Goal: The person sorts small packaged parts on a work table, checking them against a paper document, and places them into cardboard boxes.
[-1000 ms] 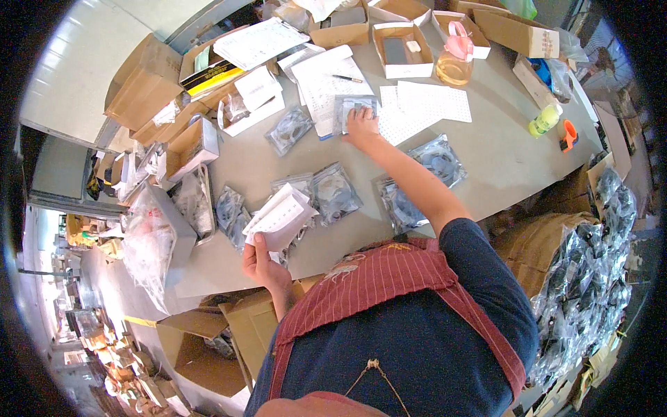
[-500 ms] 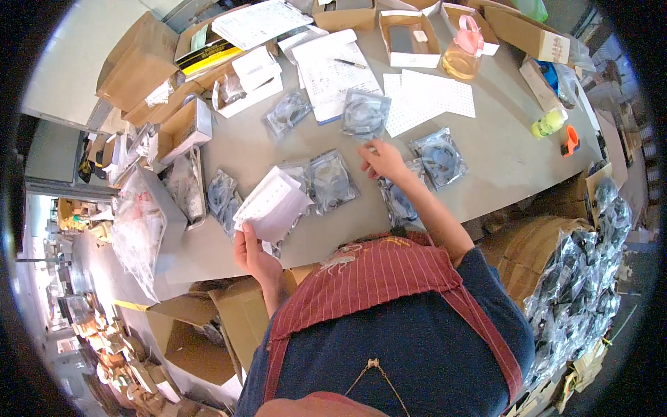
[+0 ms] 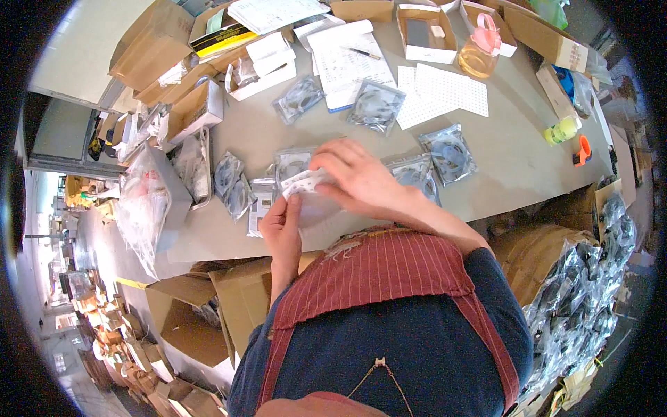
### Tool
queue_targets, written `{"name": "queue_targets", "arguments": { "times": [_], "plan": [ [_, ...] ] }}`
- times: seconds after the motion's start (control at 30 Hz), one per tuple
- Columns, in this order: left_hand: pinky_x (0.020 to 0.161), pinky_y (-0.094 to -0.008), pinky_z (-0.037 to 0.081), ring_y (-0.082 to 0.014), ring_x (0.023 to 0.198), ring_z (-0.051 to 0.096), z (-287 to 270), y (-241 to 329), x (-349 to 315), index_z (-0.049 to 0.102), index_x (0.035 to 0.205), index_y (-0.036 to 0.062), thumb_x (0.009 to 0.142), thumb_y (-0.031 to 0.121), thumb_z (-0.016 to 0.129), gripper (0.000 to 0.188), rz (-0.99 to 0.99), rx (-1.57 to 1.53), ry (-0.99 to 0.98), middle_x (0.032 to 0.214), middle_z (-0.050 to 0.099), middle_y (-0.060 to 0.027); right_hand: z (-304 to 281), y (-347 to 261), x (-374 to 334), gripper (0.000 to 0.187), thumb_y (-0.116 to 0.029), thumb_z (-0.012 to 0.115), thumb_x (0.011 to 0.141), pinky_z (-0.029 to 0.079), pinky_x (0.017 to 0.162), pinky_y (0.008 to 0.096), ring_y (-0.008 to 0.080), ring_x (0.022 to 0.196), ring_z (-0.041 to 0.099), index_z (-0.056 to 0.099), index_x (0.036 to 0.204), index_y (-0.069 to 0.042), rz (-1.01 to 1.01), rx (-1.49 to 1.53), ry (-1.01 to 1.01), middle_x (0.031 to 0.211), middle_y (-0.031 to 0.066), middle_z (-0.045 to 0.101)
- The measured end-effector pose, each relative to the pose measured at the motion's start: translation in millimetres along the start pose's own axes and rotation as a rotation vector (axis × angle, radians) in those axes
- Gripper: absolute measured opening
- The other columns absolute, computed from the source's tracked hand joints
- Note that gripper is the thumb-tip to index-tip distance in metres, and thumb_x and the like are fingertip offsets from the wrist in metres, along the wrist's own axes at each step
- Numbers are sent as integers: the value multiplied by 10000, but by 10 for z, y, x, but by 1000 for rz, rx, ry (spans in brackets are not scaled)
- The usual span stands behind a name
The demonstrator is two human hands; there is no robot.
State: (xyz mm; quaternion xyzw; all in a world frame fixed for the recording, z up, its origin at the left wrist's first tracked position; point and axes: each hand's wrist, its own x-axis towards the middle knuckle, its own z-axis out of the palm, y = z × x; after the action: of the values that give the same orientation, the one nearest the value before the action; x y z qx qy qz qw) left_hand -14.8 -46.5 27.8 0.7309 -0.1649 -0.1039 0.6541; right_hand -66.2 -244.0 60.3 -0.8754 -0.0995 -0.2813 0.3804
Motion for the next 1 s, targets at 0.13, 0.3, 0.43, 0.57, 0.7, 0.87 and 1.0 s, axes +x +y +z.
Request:
{"name": "queue_targets", "arguments": {
  "times": [0.13, 0.3, 0.43, 0.57, 0.7, 0.87, 1.0],
  "plan": [
    [574, -212, 333, -44, 674, 380, 40, 84, -98, 664, 922, -22, 970, 171, 624, 203, 29, 175, 2, 699, 487, 45, 111, 49, -33, 268, -53, 711, 796, 491, 852, 406, 325, 998, 594, 587, 1033, -59, -13, 73, -67, 1039, 121, 613],
    [538, -240, 294, -52, 644, 333, 61, 0, -165, 607, 829, -22, 971, 177, 624, 245, -16, 174, 69, 655, 415, 51, 48, 69, -148, 288, -19, 718, 812, 529, 734, 335, 219, 851, 638, 599, 1072, -55, 149, 316, -96, 932, 91, 635],
    [627, -201, 370, -36, 716, 441, 207, -9, -162, 653, 869, -16, 942, 147, 664, 180, -104, -58, 129, 764, 567, 45, -18, 153, -251, 291, -9, 701, 831, 528, 741, 332, 194, 811, 642, 595, 1098, -51, 234, 332, -161, 880, 81, 643],
    [705, -201, 431, -49, 784, 516, 237, -94, -165, 674, 926, -29, 928, 113, 667, 141, -31, -13, 138, 835, 640, 8, -41, 268, -362, 295, -24, 663, 853, 516, 715, 345, 226, 770, 647, 565, 1129, -57, 339, 421, -261, 832, 91, 652],
    [662, -213, 432, -63, 721, 508, 278, -47, -207, 674, 905, -16, 924, 117, 664, 135, 40, 218, 204, 776, 626, 5, 30, 326, -379, 248, -76, 624, 886, 508, 725, 398, 301, 807, 654, 541, 1120, -63, 338, 429, -329, 880, 132, 663],
    [615, -294, 465, -129, 661, 567, 343, 38, -211, 669, 885, -6, 917, 128, 666, 138, 4, 393, 234, 732, 651, -99, 34, 281, -299, 221, -82, 631, 861, 484, 800, 428, 338, 940, 590, 539, 1059, -48, 216, 313, -292, 1003, 150, 591],
    [597, -318, 464, -183, 618, 557, 359, -96, -228, 664, 848, 24, 918, 194, 685, 185, 213, 562, 263, 730, 647, -117, 62, 233, -219, 213, -72, 639, 843, 474, 815, 434, 346, 959, 566, 542, 1031, -49, 203, 320, -320, 1002, 139, 572]
  ]
}}
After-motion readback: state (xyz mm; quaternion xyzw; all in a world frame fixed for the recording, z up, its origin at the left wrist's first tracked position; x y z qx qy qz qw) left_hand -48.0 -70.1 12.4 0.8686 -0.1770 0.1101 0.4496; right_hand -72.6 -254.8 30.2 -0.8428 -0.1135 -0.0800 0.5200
